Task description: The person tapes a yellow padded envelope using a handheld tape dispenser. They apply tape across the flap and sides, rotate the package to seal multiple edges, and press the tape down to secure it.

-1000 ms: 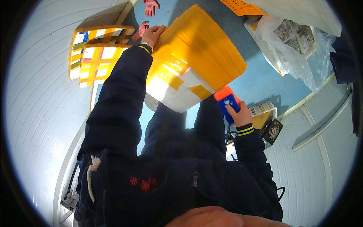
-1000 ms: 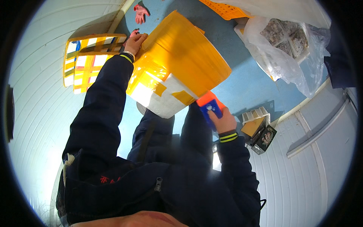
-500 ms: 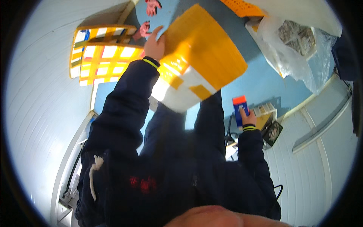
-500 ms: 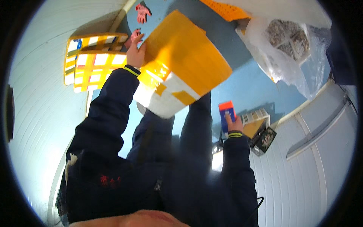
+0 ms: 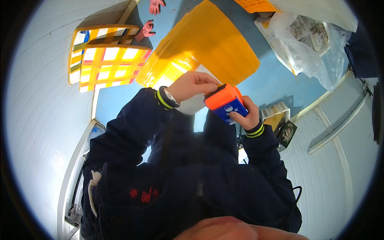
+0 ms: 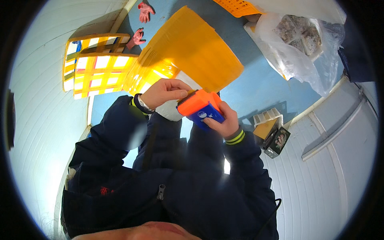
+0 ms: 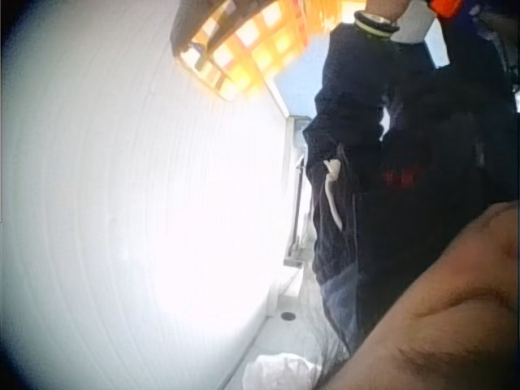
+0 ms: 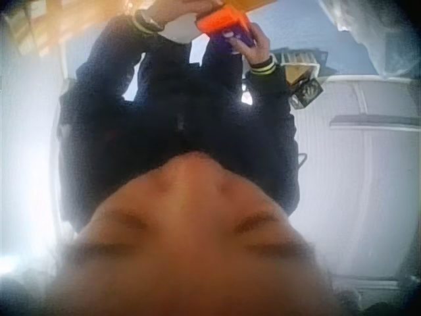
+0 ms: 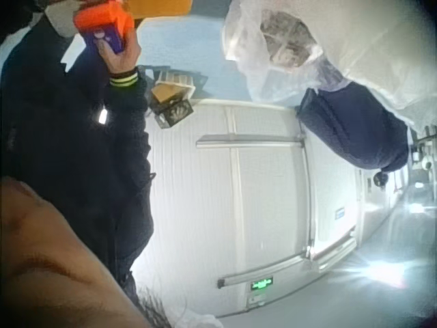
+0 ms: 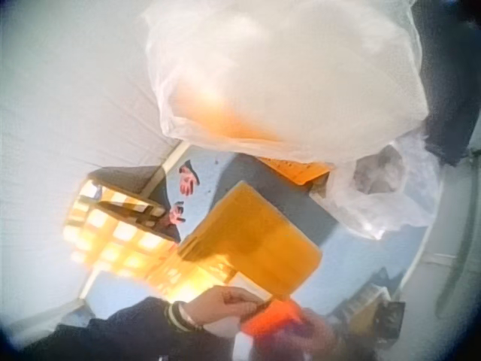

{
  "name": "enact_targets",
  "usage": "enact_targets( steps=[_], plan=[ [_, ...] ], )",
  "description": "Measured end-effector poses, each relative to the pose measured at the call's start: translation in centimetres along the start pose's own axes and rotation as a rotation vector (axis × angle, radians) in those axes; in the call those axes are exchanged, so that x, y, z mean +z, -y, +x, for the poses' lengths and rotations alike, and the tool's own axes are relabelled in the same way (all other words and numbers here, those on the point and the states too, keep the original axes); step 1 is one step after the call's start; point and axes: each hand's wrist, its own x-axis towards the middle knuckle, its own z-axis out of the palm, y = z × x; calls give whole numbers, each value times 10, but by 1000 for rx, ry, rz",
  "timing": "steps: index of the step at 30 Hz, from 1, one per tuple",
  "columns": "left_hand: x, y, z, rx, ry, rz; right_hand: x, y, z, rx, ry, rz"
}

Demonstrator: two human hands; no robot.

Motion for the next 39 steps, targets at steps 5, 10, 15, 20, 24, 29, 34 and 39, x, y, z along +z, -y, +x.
enact_targets(
  steps=[5,10,15,20,24,29,34,39],
  plan=[
    [-60,31,-10,123,-314,403,49,11,31,100,-69,-162],
    [-186,6,2,402,-773,231,83,10,74,219,-115,-476],
    [-235,21,61,279,-819,410,48,-13,40,282,-141,-370],
    [-225,51,79,361,-915,213,1,-85,-26,628,-202,-643],
    [-229,50,77,264,-915,397,3,-162,-8,660,-223,-651],
    [-214,39,73,198,-1197,807,-10,-199,-22,881,-319,-675],
    [-113,28,49,749,-962,691,-17,-153,-74,456,-487,-246],
    [7,44,25,-49,-107,459,-1,-82,-63,167,-184,38]
  ],
)
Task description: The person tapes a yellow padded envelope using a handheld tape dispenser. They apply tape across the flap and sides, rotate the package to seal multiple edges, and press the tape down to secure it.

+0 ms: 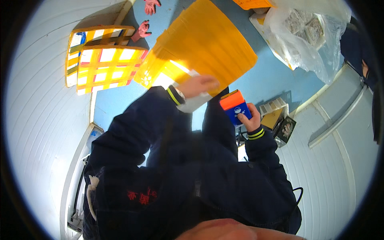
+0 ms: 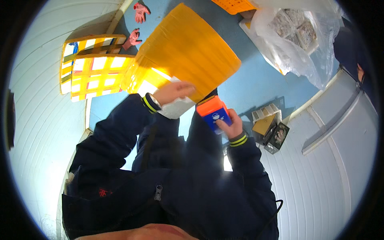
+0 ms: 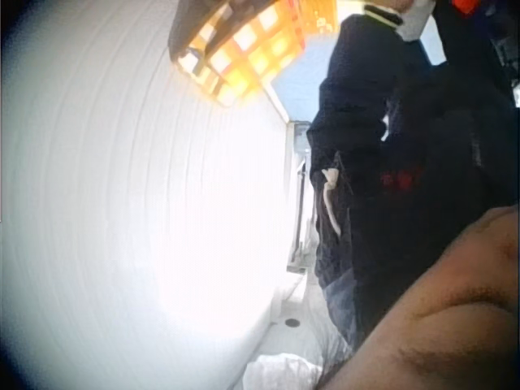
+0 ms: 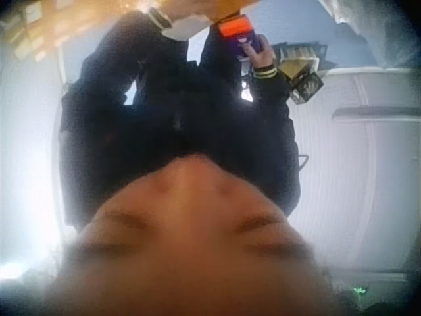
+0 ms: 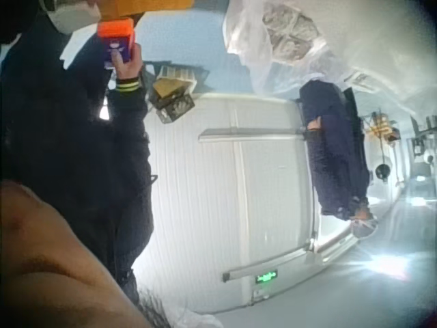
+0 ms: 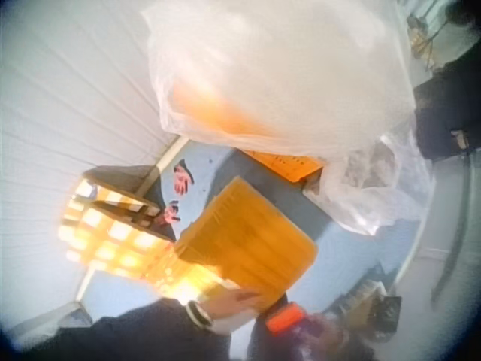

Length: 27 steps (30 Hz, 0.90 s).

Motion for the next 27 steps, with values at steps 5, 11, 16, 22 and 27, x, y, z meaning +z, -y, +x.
enact_targets(
  steps=[5,11,16,22,27],
  plan=[
    [-4,7,-27,-19,192,-425,45,54,21,75,154,5],
    [-68,39,-71,125,-113,-244,100,70,34,-77,157,-141],
    [-174,53,-66,25,-595,-164,123,102,51,89,76,-365],
    [-225,102,24,17,-697,-260,136,106,83,136,-28,-588],
    [-229,133,42,-49,-601,-532,53,15,21,210,-94,-588]
  ],
)
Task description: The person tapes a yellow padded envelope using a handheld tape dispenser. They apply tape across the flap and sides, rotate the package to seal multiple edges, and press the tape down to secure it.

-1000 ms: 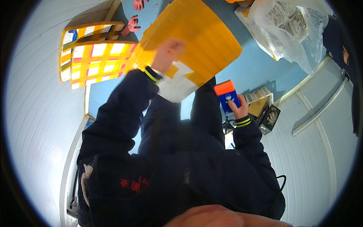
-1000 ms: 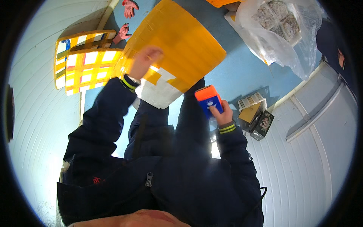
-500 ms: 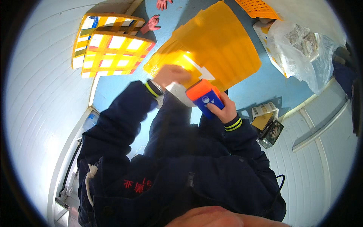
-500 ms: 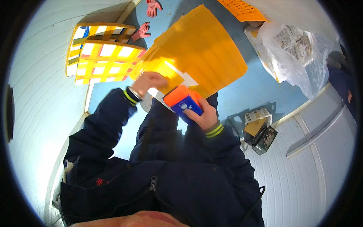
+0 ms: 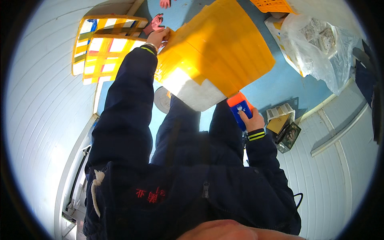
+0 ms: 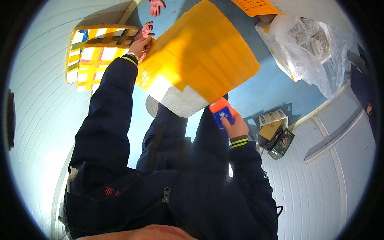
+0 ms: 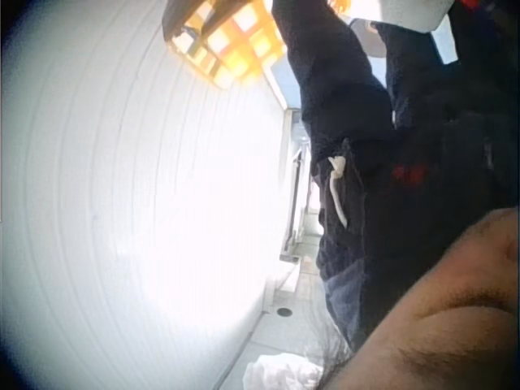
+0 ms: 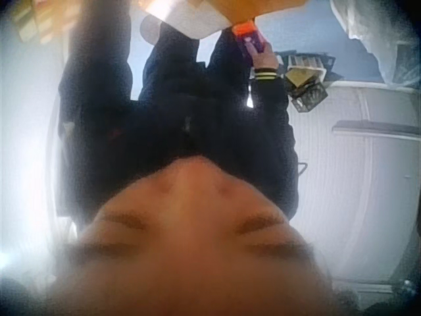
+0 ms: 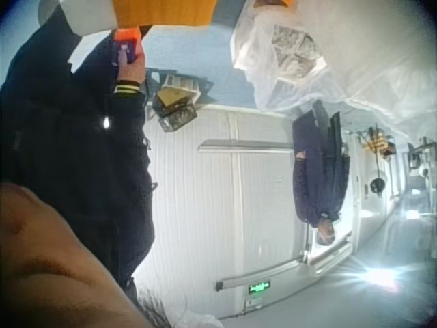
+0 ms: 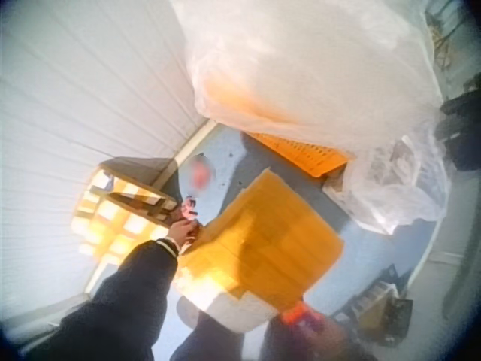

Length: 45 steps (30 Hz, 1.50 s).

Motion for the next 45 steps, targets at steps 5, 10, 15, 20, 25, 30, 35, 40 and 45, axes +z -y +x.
enact_targets(
  steps=[5,10,15,20,25,30,35,40,45],
  plan=[
    [-15,-11,-9,-186,190,-371,45,-84,43,166,16,-167],
    [-23,2,16,-185,69,-589,49,-138,41,411,1,-250],
    [-2,8,15,329,-735,805,27,-164,13,211,-156,54],
    [60,-14,-50,1079,-309,656,25,-138,19,204,-202,169],
    [66,-32,-48,199,4,625,26,-107,20,85,-228,191],
    [72,-9,-46,752,-615,884,11,-77,-6,-41,-112,549],
    [153,22,-85,1125,-338,1445,9,-34,-21,-137,-77,720],
    [206,38,-120,1202,425,1646,9,-22,-33,-70,-217,771],
    [199,-38,-57,1127,203,1617,-4,-41,-49,-61,-317,757]
  ],
)
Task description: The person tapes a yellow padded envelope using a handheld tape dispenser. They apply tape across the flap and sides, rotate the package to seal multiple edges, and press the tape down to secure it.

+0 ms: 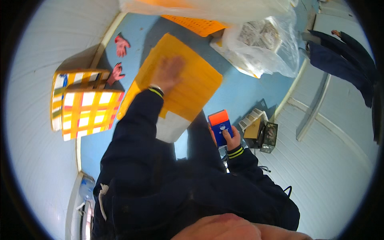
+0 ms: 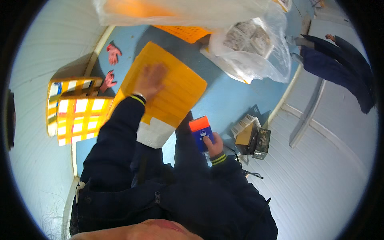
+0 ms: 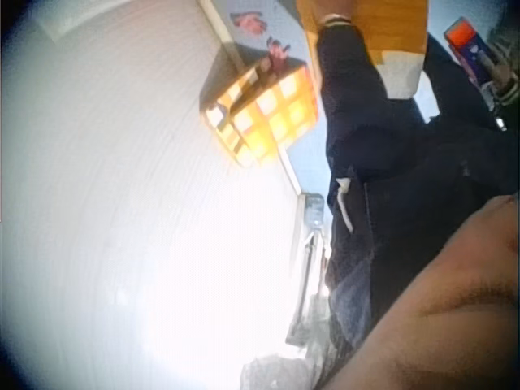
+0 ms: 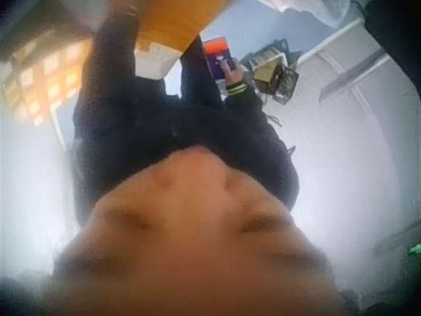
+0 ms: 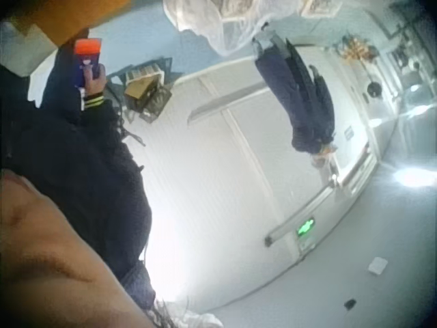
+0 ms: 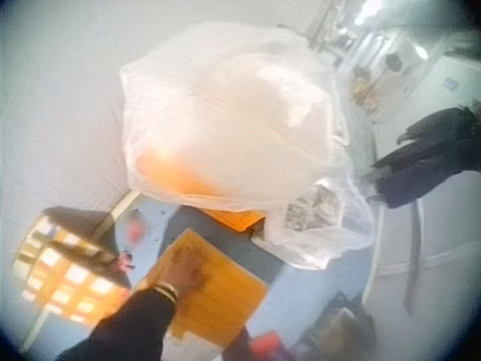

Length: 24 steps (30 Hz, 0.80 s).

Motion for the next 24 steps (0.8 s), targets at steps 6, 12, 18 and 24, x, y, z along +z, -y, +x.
enact_targets(
  steps=[6,12,18,24],
  plan=[
    [0,-7,59,-252,-189,267,11,3,-2,52,22,26],
    [22,-97,-52,418,280,-318,19,22,4,47,130,97],
    [-36,-85,-148,-582,283,-1552,42,26,11,-17,384,68],
    [-67,-59,-167,-479,294,-1808,94,38,10,-150,553,-81]
  ],
)
